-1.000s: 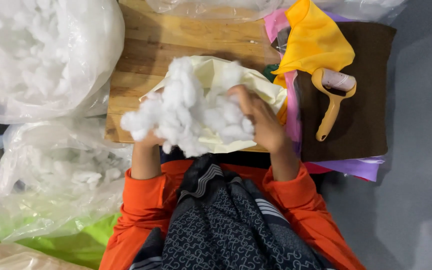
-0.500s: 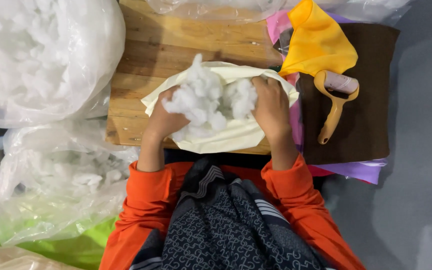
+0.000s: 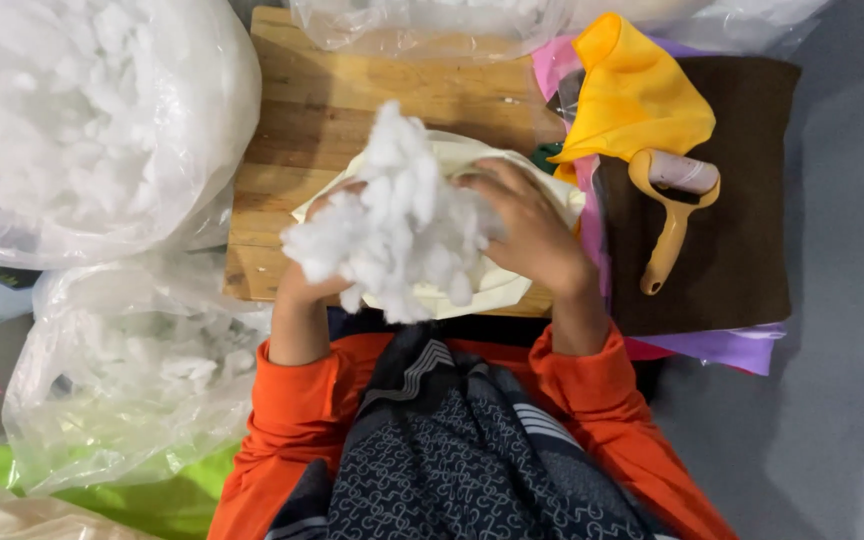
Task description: A person is stuffing a white pillowcase with white fiberfill, then smoothing it out and using a lint roller on it.
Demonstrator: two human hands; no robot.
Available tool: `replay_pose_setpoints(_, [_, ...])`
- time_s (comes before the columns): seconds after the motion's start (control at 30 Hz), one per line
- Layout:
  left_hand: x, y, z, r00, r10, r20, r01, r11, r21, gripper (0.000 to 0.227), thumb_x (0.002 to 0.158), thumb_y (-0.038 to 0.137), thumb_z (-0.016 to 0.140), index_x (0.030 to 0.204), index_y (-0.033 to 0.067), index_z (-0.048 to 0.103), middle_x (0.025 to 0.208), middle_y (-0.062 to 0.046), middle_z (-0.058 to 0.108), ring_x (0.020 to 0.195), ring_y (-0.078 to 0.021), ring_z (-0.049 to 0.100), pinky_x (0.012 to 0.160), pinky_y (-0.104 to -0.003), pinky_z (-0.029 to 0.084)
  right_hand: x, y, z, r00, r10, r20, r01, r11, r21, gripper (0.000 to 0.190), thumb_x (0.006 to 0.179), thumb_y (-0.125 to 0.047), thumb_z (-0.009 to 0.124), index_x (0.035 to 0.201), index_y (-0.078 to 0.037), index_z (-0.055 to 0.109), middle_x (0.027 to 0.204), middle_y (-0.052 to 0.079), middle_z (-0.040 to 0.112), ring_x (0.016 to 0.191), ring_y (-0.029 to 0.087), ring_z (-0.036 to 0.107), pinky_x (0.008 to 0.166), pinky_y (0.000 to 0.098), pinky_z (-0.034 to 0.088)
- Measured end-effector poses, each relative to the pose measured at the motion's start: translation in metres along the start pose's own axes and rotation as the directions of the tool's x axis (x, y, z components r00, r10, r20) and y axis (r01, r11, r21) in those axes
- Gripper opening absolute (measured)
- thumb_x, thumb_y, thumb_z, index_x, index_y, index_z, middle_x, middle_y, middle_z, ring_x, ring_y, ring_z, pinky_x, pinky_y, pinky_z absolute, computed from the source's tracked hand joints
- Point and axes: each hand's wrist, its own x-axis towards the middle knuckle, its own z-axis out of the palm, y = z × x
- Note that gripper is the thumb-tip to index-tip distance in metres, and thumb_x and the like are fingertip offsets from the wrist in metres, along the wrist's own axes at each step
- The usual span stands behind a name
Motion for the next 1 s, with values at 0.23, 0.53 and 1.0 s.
replay_pose_setpoints(0.23, [0.030,0.000,0.023,0.999,-0.018,0.048,0.013,0.996,0.086,0.039,0.066,0.032,0.084,0.097,0.0106,0.070,0.094,-0.004,0.067,0.098,-0.0328,0.064,0.084,-0.043,0.057,-0.012,-0.045,-0.016,0.909,-0.369,-0.193,0.381,0.924,0.028,0.130,0.071,-0.022,0.108,0.167,-0.032,0.021,0.175,0.019,0.010,0.165,0.045,0.023,0.135,0.0622,0.038])
replay_pose_setpoints(0.53, [0.019,-0.008,0.021,0.991,-0.105,0.087,0.081,0.966,0.244,0.040,0.064,0.035,0.083,0.100,0.0196,0.071,0.100,0.005,0.067,0.106,-0.0273,0.062,0.083,-0.036,0.057,0.008,0.016,0.051,0.771,-0.323,-0.549,0.340,0.937,-0.074,0.015,0.085,-0.003,0.072,0.095,-0.014,0.073,0.098,0.004,0.063,0.085,0.027,0.066,0.077,0.0378,0.057])
replay_pose_setpoints(1.0, [-0.016,-0.111,0.077,0.781,-0.619,0.082,0.539,0.734,0.413,0.027,0.055,0.037,0.085,0.080,0.0357,0.073,0.080,0.016,0.071,0.085,-0.0149,0.075,0.065,-0.030,0.060,0.030,0.007,0.045,0.914,0.359,0.187,-0.289,0.902,-0.319,0.049,0.085,-0.009,0.074,0.130,-0.027,0.064,0.125,0.003,0.071,0.116,0.032,0.068,0.091,0.0585,0.058])
